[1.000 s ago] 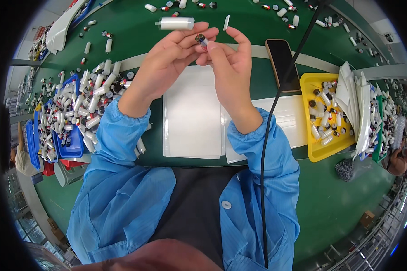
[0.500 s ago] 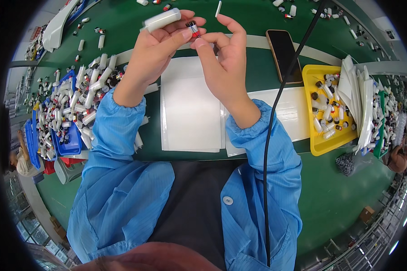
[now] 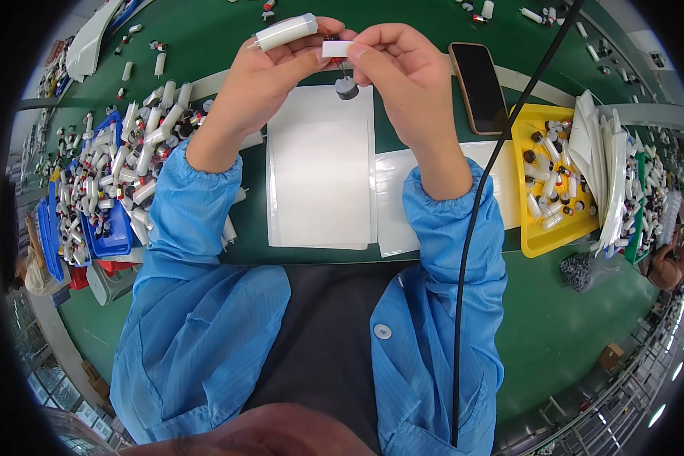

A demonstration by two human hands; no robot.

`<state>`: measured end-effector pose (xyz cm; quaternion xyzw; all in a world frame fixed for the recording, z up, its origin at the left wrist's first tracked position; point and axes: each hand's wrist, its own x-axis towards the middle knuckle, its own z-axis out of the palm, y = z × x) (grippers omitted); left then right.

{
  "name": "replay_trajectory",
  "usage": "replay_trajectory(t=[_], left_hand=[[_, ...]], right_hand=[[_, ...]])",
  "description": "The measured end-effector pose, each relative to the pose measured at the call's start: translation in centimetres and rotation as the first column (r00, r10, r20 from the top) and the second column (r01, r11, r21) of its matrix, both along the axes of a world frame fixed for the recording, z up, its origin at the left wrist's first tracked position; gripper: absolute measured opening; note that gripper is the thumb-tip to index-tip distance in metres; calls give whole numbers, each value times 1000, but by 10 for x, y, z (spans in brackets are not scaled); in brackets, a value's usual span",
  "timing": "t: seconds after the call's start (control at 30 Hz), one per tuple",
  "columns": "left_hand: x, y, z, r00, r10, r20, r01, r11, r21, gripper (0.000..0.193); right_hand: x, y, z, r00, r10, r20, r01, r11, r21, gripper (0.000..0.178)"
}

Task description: Manually assembling small cylindrical electronic components by attaching plastic housings and labels.

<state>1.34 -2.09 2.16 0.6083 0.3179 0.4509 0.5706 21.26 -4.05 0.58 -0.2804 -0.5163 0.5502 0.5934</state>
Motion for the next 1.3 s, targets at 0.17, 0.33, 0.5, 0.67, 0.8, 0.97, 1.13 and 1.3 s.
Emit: replay_trajectory(t=[0.17,0.33,0.5,0.67,0.8,0.97,1.13,1.3], left_hand=[[-1,0,-5,1000,-25,-17,26,999,25,33],[-3,-1,5,976,-19,-217,42,994,99,31],[-4,-5,-3,998,-51,-45,52,999,12,28],[-5,-1,8,997,-75,-5,75,997,-15,26],[-7,-12,21,956,-217,197,249,956,-157,31],[-16,-35,38,986,-164,-8,164,986,7,28],[-77,-45,85,871,7,-491,76,986,149,15],[-182,42,82,551,312,-774,-160,950,269,30]], right_hand=[[-3,-1,4,991,-49,121,54,998,-39,13],[-5,-2,0,981,-105,164,118,990,-72,12],[-10,-7,-1,972,-138,189,155,985,-74,10],[-9,-5,0,994,-56,93,61,997,-45,20],[1,0,3,959,208,-193,-253,934,-253,53],[-7,-1,-5,780,498,-378,-603,761,-241,49],[-15,0,-23,959,283,19,-265,917,-299,26],[-23,-1,-26,981,116,156,-78,971,-225,15]])
